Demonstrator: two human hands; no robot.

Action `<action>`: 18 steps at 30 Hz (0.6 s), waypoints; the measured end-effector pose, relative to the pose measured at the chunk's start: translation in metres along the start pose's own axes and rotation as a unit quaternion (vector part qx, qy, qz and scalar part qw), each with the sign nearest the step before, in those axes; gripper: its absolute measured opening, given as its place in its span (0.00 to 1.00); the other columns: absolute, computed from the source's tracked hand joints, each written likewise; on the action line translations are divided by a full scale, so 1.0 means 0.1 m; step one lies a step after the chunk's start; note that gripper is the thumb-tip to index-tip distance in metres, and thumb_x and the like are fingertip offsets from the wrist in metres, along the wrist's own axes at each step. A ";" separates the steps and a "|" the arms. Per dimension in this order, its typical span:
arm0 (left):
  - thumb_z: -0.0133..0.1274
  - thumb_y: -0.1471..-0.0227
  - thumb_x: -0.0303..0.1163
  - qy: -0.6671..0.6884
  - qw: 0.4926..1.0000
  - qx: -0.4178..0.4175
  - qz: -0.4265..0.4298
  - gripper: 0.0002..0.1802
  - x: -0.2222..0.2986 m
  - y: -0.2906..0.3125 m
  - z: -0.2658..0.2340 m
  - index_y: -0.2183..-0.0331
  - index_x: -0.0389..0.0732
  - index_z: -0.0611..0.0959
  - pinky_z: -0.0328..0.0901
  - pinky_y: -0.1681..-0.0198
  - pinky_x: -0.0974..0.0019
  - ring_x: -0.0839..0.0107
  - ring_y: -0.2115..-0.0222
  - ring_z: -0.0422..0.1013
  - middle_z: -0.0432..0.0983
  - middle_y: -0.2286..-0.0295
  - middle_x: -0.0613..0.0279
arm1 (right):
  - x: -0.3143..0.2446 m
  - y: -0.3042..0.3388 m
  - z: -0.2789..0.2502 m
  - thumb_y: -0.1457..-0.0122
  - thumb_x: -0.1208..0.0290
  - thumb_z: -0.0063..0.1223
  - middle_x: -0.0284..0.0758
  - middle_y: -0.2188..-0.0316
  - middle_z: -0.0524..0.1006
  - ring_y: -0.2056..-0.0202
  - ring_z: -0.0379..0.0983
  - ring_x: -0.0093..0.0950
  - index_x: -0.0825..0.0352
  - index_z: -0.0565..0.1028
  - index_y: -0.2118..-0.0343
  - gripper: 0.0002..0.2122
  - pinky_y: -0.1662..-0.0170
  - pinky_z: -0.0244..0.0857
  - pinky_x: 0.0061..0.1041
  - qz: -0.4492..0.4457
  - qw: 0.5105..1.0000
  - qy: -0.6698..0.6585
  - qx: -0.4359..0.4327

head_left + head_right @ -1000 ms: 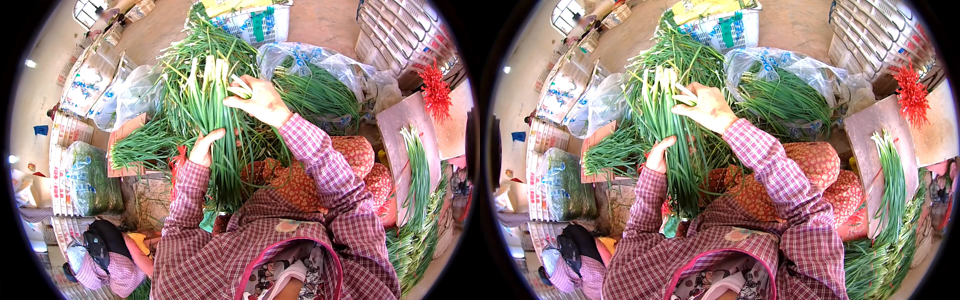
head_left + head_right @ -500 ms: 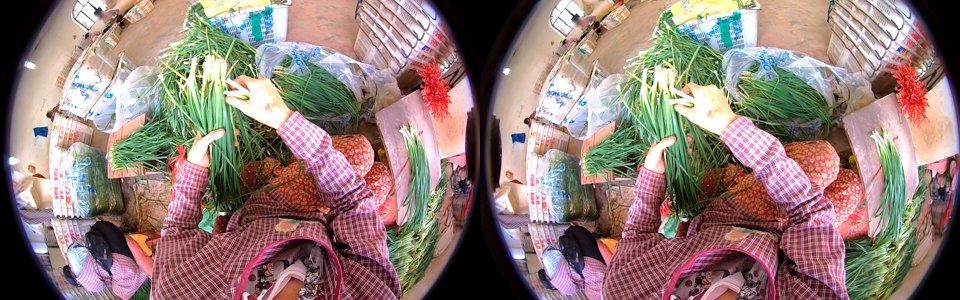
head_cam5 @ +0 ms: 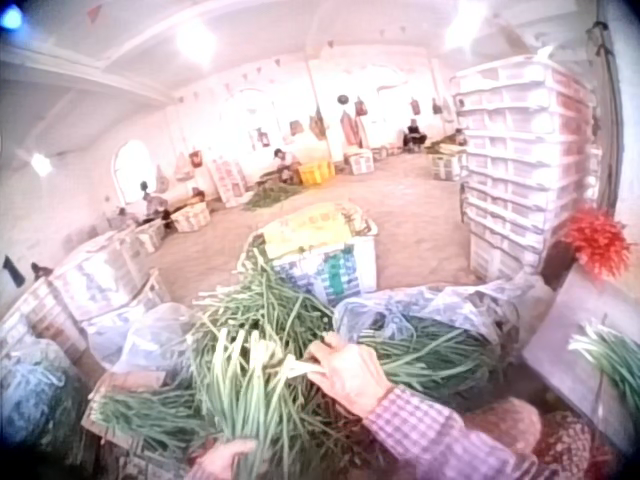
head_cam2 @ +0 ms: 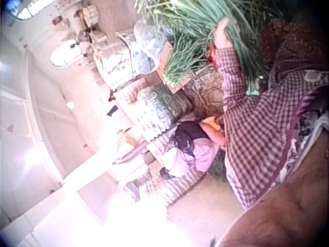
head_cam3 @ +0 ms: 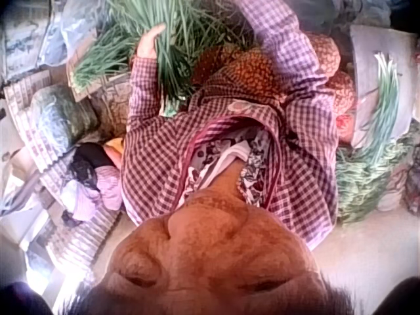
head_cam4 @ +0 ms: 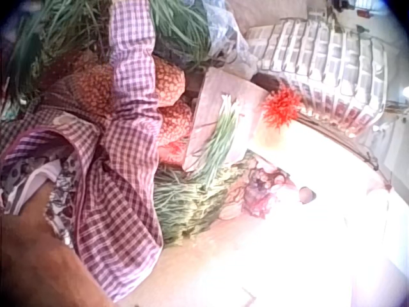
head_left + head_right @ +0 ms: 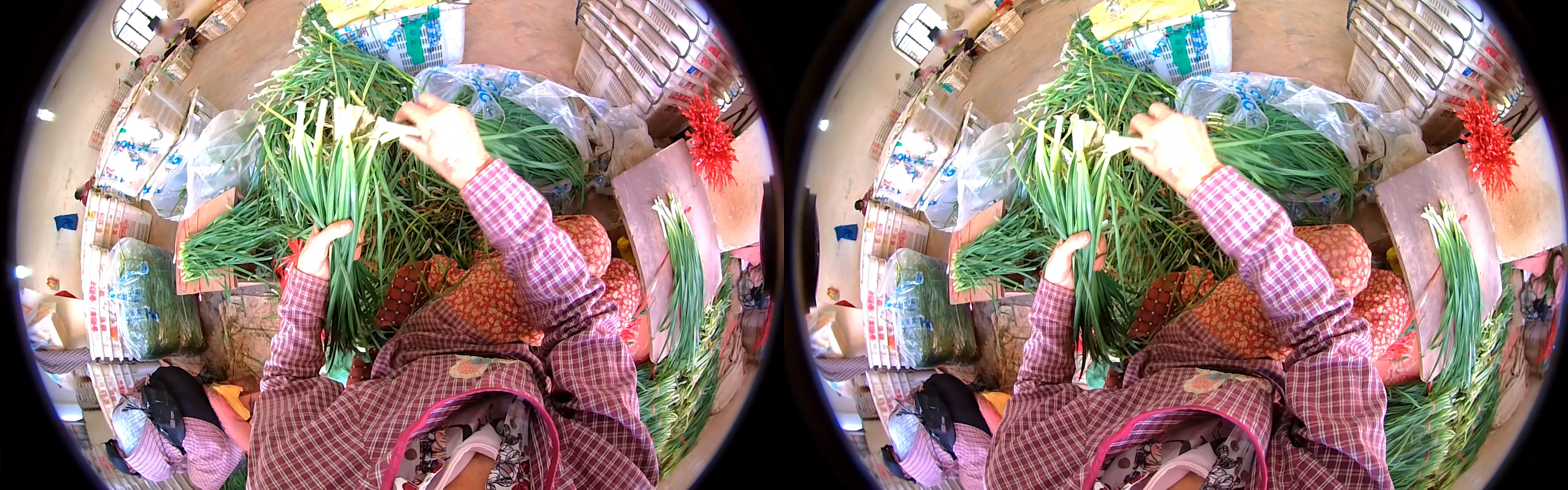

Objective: The person sorts bunches of green chives by hand, removes damaged leaves, and bundles them together using a red string on a small wooden board.

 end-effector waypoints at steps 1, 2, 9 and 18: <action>0.55 0.59 0.34 -0.015 1.000 0.014 0.002 0.21 -0.01 0.02 -0.04 0.62 0.36 0.71 0.60 0.84 0.70 0.72 0.85 0.63 0.68 0.80 0.61 | 0.09 -0.03 -0.03 0.56 0.66 0.55 0.32 0.79 0.67 0.80 0.69 0.29 0.61 0.71 0.74 0.08 0.77 0.67 0.26 0.017 0.999 0.037 0.002; 0.55 0.60 0.34 -0.006 1.000 0.007 -0.013 0.23 -0.06 0.02 -0.16 0.60 0.37 0.71 0.60 0.84 0.71 0.74 0.84 0.62 0.66 0.81 0.64 | 0.18 -0.06 -0.08 0.56 0.67 0.54 0.33 0.79 0.68 0.79 0.70 0.30 0.62 0.71 0.74 0.08 0.76 0.67 0.26 0.037 0.998 0.049 0.008; 0.55 0.60 0.32 0.005 0.999 0.036 0.012 0.27 -0.05 0.03 -0.17 0.55 0.36 0.68 0.62 0.83 0.71 0.73 0.83 0.65 0.68 0.78 0.61 | 0.58 0.03 -0.32 0.53 0.64 0.56 0.38 0.72 0.74 0.73 0.73 0.31 0.60 0.71 0.61 0.15 0.66 0.68 0.29 0.157 0.984 0.086 -0.001; 0.55 0.61 0.27 0.035 0.999 -0.006 0.010 0.15 -0.04 -0.07 0.16 0.67 0.33 0.75 0.68 0.80 0.64 0.65 0.79 0.71 0.75 0.75 0.54 | -0.07 0.11 0.19 0.52 0.64 0.56 0.24 0.82 0.71 0.83 0.61 0.13 0.65 0.75 0.66 0.12 0.79 0.59 0.15 0.216 0.899 -0.381 -0.032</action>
Point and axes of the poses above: each hand's wrist, its own y-axis away from the middle knuckle, its own z-axis out of the palm, x = y × z, the point moved 6 cm from there along -y, towards the middle knuckle
